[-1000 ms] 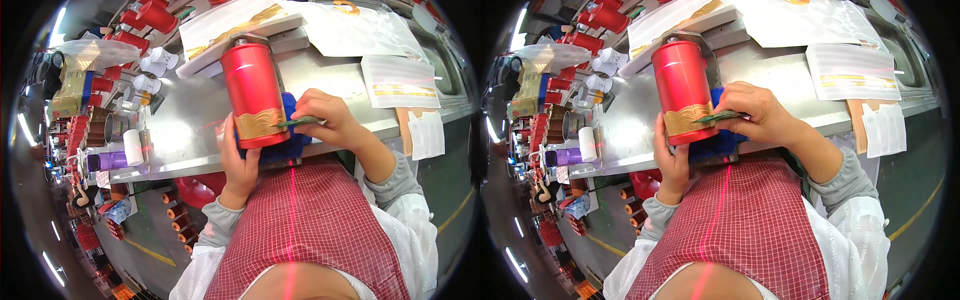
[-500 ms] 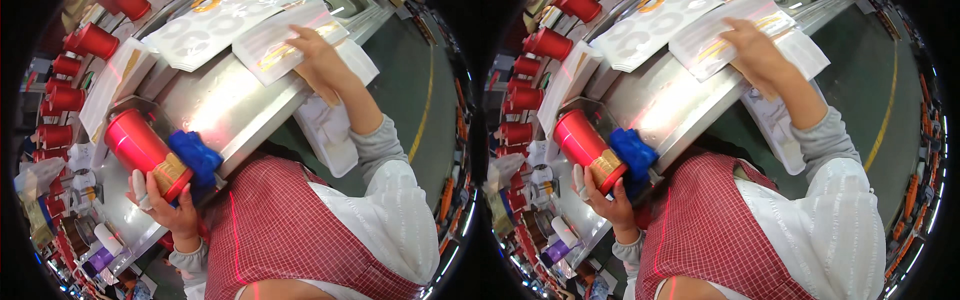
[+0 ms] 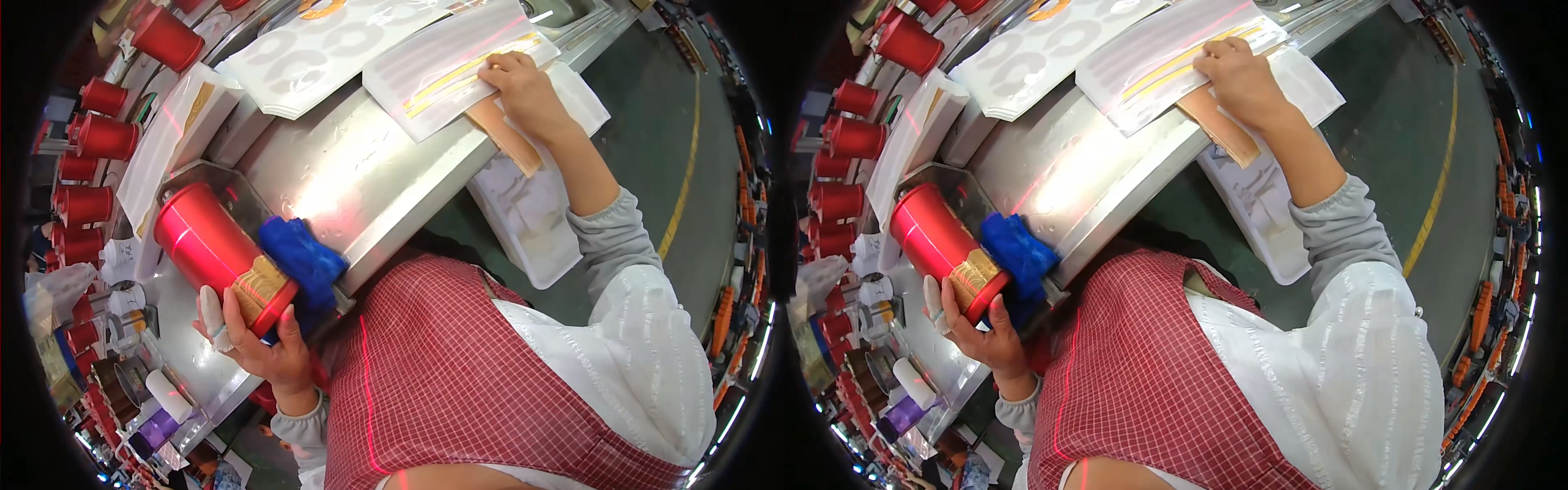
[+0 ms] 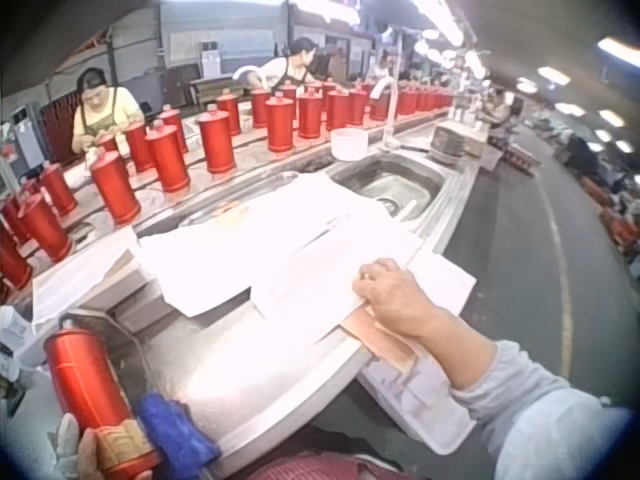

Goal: The person applies a gold decorative label to a red cylindrical can. They peel the label from a backing sheet, wrap it around the can, and smooth it down with their fingers. They then use a green plastic scraper to press the label firmly against the can's surface and trim the excess edges.

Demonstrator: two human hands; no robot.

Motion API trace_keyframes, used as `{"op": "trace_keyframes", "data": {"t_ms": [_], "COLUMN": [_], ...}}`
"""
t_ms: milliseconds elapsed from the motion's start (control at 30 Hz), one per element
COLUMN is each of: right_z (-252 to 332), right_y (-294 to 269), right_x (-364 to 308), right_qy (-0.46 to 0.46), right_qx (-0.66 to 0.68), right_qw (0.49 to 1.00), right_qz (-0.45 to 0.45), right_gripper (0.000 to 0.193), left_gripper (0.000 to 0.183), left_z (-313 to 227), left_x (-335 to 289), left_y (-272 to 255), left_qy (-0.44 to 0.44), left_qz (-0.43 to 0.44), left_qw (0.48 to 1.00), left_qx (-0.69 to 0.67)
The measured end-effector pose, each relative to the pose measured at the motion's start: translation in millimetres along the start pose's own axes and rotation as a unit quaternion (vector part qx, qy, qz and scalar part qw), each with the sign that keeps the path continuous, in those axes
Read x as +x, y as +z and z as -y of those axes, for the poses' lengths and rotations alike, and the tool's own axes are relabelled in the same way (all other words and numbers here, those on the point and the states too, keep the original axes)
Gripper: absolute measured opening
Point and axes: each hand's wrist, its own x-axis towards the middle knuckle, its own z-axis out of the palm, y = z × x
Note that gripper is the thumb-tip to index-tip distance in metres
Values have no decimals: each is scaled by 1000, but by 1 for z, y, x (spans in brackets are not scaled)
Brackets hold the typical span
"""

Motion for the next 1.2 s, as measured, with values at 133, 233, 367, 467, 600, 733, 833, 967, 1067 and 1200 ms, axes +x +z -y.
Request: {"op": "trace_keyframes", "data": {"t_ms": [133, 233, 367, 467, 600, 733, 833, 967, 1067, 1200], "right_z": [-11, -10, 17, 21, 20, 17, 21, 25, 12, 19], "right_y": [3, -5, -6, -13, -10, 3, 1, -19, -6, 0], "right_x": [-2, 1, 2, 1, 4, 2, 5, 6, 15, 21], "right_qy": [7, -5, -14, -37, -55, -9, -37, -51, -59, -54], "right_qx": [45, 31, 12, 37, 116, 33, 45, 96, 82, 86], "right_qw": [997, 997, 1000, 998, 992, 999, 998, 994, 995, 995], "right_qz": [-58, -67, 4, 26, -15, -41, -13, 16, -21, -22], "right_gripper": [31, 32, 31, 28, 23, 22, 22, 23, 25, 26], "left_gripper": [65, 68, 62, 62, 63, 64, 64, 64, 64, 64], "left_z": [-1, -1, -2, -2, -2, 0, -1, 0, 1, 0], "left_x": [-2, -3, -1, -1, -3, -3, -1, -3, -2, -1], "left_y": [-1, -2, -1, 0, 1, -1, 1, 1, 1, 1], "left_qy": [-7, -14, -6, -12, -21, -10, -11, -17, -11, -10], "left_qz": [3, 7, 5, 7, 4, 8, 7, 4, 4, 1], "left_qw": [1000, 1000, 1000, 1000, 1000, 1000, 1000, 1000, 1000, 1000], "left_qx": [1, 0, -6, -7, -13, -5, -2, -6, -4, 3]}}
